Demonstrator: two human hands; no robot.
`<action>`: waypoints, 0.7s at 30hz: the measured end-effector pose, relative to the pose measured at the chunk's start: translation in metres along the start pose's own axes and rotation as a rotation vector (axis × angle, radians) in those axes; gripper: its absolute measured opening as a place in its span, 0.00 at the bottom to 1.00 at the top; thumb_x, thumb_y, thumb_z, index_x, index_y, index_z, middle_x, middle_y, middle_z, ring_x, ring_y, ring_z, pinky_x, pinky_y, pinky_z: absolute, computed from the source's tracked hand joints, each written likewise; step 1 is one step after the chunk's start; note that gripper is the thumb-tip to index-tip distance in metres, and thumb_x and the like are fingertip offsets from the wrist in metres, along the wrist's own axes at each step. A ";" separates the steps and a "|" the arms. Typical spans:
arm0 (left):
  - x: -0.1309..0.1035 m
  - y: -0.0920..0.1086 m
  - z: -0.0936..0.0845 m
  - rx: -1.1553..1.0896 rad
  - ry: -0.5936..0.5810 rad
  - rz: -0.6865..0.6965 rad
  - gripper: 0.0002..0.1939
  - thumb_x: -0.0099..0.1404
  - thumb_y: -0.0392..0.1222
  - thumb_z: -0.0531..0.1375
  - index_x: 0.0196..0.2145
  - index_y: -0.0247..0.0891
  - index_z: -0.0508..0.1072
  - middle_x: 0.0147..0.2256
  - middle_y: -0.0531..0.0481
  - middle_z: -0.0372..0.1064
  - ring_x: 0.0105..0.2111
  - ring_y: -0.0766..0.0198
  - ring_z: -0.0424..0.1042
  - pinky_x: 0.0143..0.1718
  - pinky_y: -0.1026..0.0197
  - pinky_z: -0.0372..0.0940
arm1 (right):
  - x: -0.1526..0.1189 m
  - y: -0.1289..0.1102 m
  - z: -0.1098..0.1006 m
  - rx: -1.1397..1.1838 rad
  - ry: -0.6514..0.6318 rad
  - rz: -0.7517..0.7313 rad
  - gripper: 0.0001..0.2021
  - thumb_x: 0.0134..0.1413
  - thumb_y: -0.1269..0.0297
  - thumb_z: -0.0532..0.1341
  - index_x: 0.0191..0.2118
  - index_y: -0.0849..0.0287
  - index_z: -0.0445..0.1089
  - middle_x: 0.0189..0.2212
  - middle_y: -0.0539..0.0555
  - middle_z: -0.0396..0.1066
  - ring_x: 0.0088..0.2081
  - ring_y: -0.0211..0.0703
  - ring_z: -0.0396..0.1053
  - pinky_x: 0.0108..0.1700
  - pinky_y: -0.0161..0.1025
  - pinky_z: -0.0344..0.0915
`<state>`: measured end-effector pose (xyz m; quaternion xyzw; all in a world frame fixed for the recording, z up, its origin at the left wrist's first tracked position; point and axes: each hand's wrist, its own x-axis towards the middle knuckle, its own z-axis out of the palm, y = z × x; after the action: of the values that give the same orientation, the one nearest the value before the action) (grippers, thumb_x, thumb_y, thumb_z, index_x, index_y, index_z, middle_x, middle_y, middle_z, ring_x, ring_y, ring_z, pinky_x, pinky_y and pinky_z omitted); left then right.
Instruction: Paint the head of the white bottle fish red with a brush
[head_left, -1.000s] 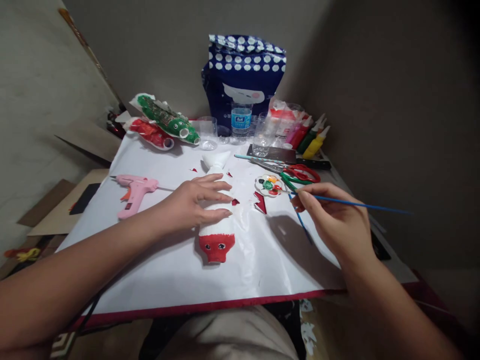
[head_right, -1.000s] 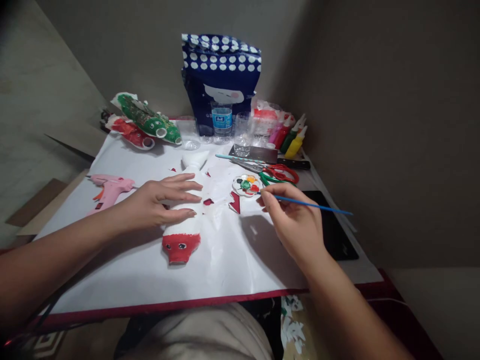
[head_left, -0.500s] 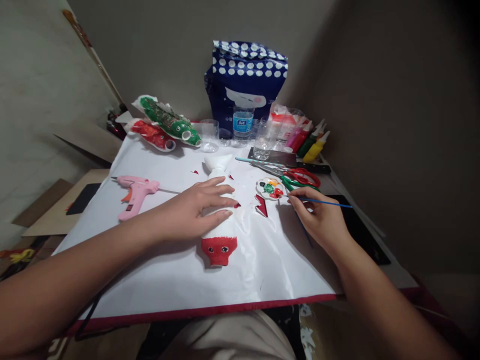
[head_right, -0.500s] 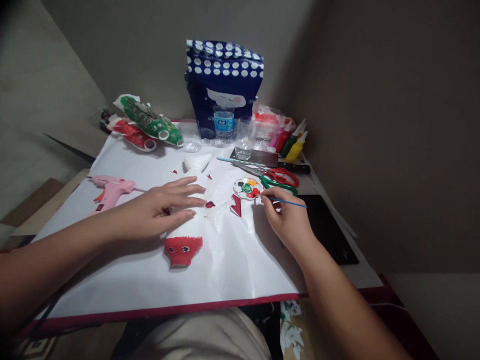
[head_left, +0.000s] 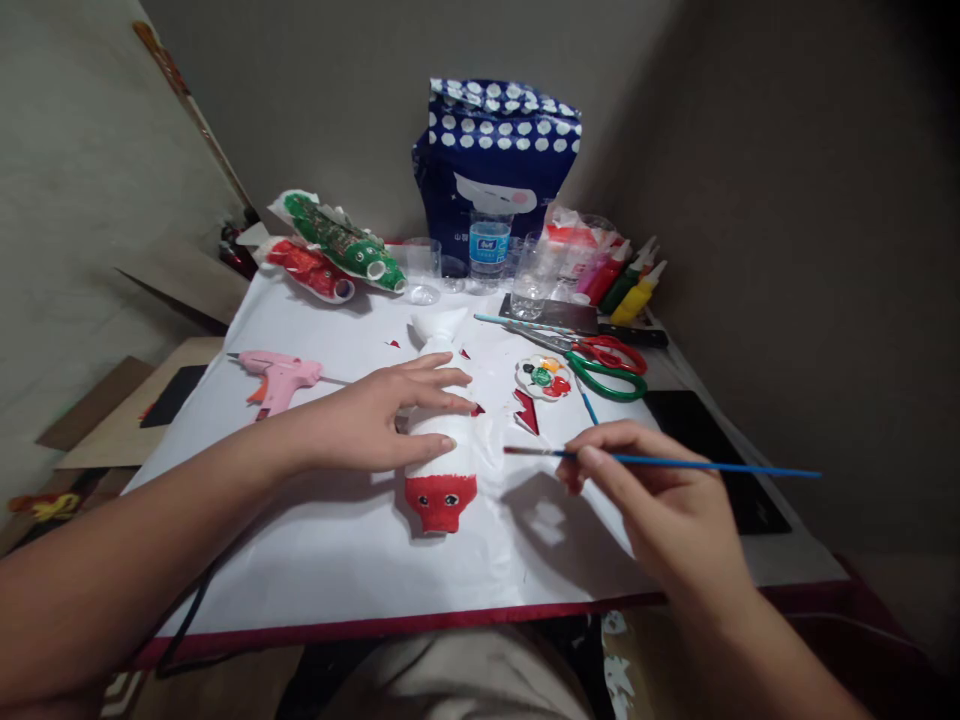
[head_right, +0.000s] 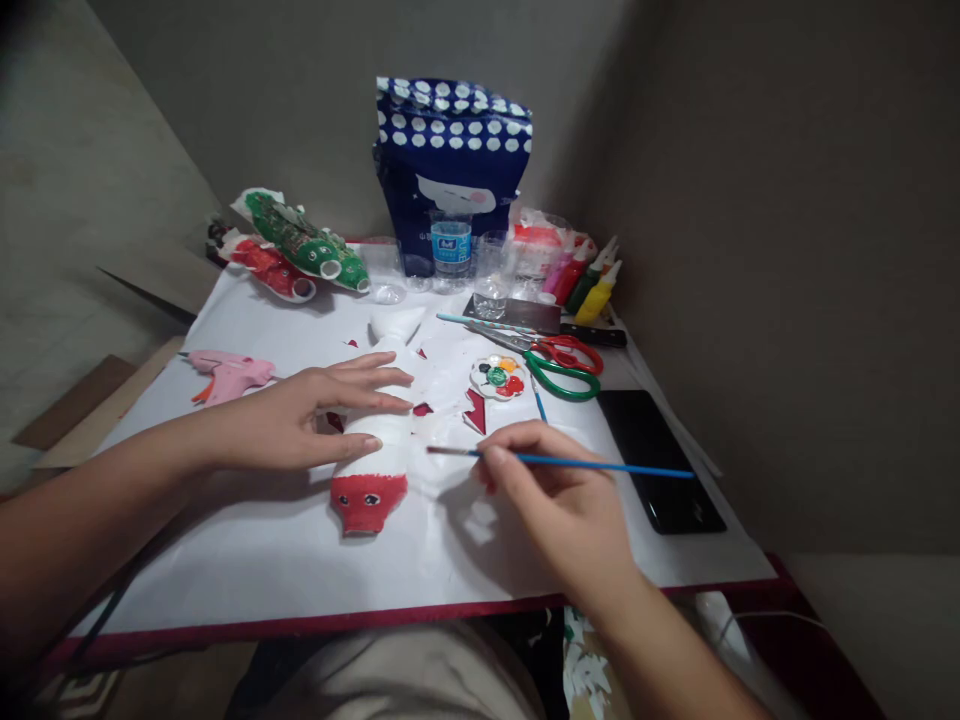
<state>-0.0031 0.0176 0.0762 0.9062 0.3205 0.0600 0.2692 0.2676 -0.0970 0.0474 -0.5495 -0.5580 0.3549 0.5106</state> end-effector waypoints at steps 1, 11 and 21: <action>0.000 -0.001 0.000 -0.007 -0.003 -0.005 0.25 0.68 0.51 0.61 0.62 0.51 0.74 0.70 0.49 0.60 0.74 0.45 0.46 0.72 0.36 0.48 | -0.006 -0.002 0.006 0.027 -0.045 0.025 0.10 0.62 0.57 0.67 0.32 0.54 0.77 0.25 0.52 0.77 0.28 0.43 0.75 0.30 0.37 0.72; 0.001 -0.006 0.002 -0.098 0.018 0.005 0.22 0.66 0.51 0.64 0.58 0.54 0.78 0.69 0.51 0.62 0.74 0.46 0.47 0.71 0.38 0.50 | -0.015 0.010 0.029 0.142 -0.110 0.115 0.12 0.63 0.54 0.66 0.33 0.56 0.76 0.26 0.52 0.77 0.28 0.41 0.76 0.31 0.35 0.73; 0.001 -0.008 0.003 -0.118 0.028 0.015 0.21 0.66 0.50 0.66 0.57 0.53 0.79 0.69 0.50 0.63 0.74 0.46 0.47 0.71 0.39 0.50 | -0.016 0.008 0.029 0.083 -0.077 0.076 0.12 0.63 0.55 0.65 0.32 0.56 0.76 0.25 0.52 0.76 0.28 0.42 0.75 0.31 0.35 0.73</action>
<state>-0.0056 0.0223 0.0695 0.8903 0.3132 0.0933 0.3172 0.2401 -0.1071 0.0304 -0.5346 -0.5406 0.4177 0.4975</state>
